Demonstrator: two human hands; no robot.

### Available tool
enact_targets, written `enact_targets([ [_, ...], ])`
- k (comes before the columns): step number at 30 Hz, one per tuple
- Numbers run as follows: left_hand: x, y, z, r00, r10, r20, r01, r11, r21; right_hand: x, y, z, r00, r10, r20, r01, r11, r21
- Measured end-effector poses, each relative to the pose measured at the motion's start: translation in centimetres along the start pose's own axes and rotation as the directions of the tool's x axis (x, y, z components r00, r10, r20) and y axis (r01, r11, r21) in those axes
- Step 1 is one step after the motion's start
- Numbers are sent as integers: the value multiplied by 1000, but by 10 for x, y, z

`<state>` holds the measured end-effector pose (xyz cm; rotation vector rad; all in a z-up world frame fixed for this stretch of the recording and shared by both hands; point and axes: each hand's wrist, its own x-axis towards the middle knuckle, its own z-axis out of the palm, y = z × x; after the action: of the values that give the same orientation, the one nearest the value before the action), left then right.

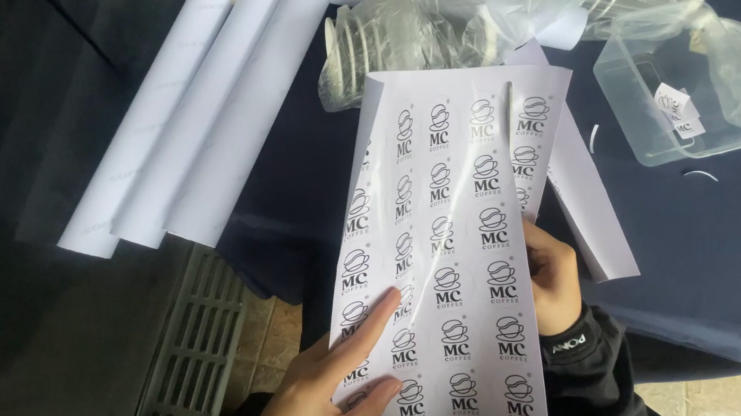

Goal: Cutting a sheet of printed coffee labels into strips using scissors

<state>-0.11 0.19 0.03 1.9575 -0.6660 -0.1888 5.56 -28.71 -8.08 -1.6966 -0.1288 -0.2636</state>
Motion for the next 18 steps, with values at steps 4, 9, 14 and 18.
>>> enact_targets([
  [4, -3, 2, -2, 999, -48, -4, 48, 999, -26, 2, -2, 4, 999, -21, 31, 21, 1000, -12],
  [9, -8, 0, -5, 996, -84, -7, 83, 996, -43, 1, 0, 8, 999, 13, 44, -11, 999, -35],
  [14, -15, -2, -7, 991, -128, -48, 128, 992, -5, 8, -2, 19, 996, -6, 89, 10, 999, -47],
  [18, -20, -8, -9, 991, -74, -109, 81, 994, 69, 18, -4, 29, 992, 59, 108, -59, 998, -7],
])
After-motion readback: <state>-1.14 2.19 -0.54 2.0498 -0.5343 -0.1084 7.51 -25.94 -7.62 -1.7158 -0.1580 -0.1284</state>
